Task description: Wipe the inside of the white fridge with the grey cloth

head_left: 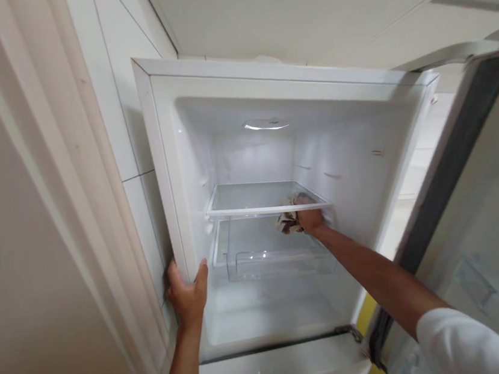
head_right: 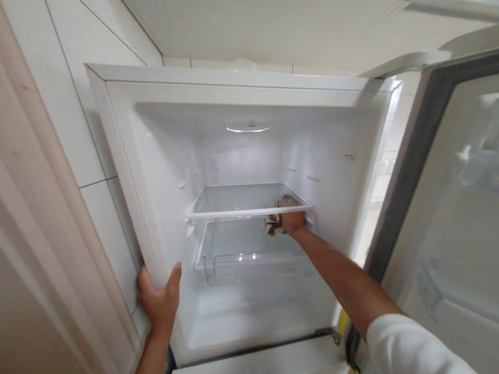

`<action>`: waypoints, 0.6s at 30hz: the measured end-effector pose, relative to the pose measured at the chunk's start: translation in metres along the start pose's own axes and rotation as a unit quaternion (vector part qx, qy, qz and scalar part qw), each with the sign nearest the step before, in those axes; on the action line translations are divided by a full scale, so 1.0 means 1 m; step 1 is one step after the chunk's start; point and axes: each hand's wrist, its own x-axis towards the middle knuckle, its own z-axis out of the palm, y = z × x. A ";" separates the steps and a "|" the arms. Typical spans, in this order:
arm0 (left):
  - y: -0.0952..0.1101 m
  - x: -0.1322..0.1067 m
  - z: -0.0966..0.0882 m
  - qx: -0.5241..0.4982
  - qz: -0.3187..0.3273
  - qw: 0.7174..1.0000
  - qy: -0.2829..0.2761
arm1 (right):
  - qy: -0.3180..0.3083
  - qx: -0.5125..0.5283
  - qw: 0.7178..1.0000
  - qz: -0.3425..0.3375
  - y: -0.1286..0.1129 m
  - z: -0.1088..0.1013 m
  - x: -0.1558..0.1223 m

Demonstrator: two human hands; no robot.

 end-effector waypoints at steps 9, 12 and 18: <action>0.006 0.001 -0.002 -0.017 -0.016 0.999 -0.035 | 0.046 -0.077 0.996 0.017 -0.006 -0.016 -0.032; 0.008 0.002 -0.004 -0.016 -0.017 0.999 -0.048 | 0.029 -0.091 0.995 0.001 -0.010 -0.022 -0.048; 0.008 0.002 -0.005 -0.005 -0.008 0.997 -0.074 | -0.079 -0.139 0.987 -0.014 -0.021 -0.036 -0.068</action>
